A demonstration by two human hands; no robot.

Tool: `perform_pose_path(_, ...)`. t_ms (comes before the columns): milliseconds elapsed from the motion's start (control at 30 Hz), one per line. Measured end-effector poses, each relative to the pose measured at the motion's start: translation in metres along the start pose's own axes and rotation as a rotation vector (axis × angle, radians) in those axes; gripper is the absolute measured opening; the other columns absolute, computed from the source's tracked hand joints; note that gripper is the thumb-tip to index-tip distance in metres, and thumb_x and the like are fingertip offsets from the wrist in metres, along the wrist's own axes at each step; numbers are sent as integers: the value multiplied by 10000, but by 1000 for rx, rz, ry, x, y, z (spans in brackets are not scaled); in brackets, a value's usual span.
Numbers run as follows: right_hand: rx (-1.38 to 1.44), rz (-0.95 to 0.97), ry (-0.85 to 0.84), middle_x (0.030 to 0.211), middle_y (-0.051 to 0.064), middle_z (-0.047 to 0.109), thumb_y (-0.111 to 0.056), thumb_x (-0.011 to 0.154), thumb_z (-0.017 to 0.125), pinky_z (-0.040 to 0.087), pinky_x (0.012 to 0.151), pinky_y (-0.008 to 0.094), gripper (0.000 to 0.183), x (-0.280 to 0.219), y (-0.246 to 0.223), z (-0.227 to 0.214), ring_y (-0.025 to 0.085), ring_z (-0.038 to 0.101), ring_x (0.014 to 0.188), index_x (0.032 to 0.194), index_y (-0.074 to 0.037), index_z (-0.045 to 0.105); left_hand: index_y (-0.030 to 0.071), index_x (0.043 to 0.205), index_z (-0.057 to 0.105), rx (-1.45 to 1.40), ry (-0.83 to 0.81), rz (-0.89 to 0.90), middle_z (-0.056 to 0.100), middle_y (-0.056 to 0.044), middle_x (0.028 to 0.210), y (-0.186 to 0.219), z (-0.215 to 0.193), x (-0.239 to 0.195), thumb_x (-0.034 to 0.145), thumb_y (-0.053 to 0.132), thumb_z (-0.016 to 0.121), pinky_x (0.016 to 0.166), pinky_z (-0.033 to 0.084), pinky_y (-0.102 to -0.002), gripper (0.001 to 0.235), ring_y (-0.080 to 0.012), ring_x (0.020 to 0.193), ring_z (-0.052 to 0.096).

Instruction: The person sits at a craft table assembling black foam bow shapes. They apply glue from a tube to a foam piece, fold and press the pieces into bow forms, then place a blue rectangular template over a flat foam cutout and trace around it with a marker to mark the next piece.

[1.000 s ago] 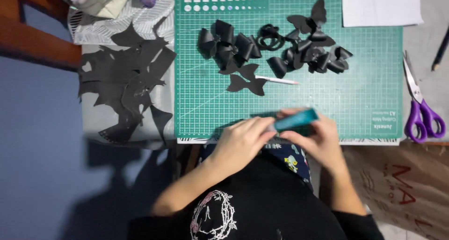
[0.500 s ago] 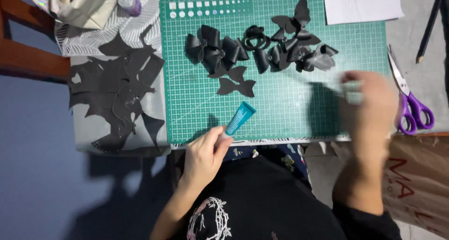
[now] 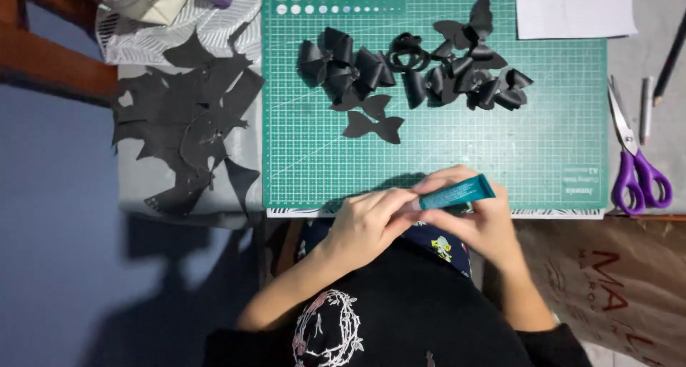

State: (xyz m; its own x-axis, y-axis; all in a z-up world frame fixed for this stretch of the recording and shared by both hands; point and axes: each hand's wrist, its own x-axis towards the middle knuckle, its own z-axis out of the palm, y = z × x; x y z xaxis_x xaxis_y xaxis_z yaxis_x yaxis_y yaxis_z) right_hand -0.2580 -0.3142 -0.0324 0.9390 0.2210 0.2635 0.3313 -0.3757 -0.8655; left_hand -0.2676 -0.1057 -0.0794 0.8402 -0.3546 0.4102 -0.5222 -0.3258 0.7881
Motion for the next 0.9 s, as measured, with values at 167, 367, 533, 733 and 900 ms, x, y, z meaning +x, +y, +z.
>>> perform_pose_path(167,188,-43,42,929,148,764,-122,736,915,587,863,390,310,-11,33,15,302,771,873,953,15,741,37,1062,666,-75,-36,-40,728,-140,837,20,-28,15,994,205,658,665,601,-429,181,-346,754,740)
perform_pose_path(367,382,31,-33,959,192,780,-62,780,854,579,888,392,353,-11,49,16,253,765,905,1064,80,701,68,935,670,-728,-254,-313,696,-45,676,15,-31,13,1096,202,502,538,530,-248,269,-118,551,622)
perform_pose_path(533,803,228,285,1091,190,717,-41,968,675,658,931,280,539,3,55,20,204,755,976,1443,80,450,15,1221,604,-1140,-411,-411,765,-162,926,-10,-26,5,1140,313,421,636,577,-210,358,-138,748,736)
perform_pose_path(733,825,295,358,1162,151,719,-114,988,694,667,915,215,505,2,57,20,152,756,1022,1421,16,469,83,1007,650,-13,188,-141,693,-156,1293,-34,-46,17,965,155,719,1061,463,-443,108,-268,1169,658)
perform_pose_path(900,826,305,399,1152,195,703,-130,986,682,678,877,239,487,-2,68,21,184,758,982,1394,26,467,139,1051,725,222,270,-203,600,-12,1055,-24,-78,22,918,211,795,888,492,-329,166,-183,956,585)
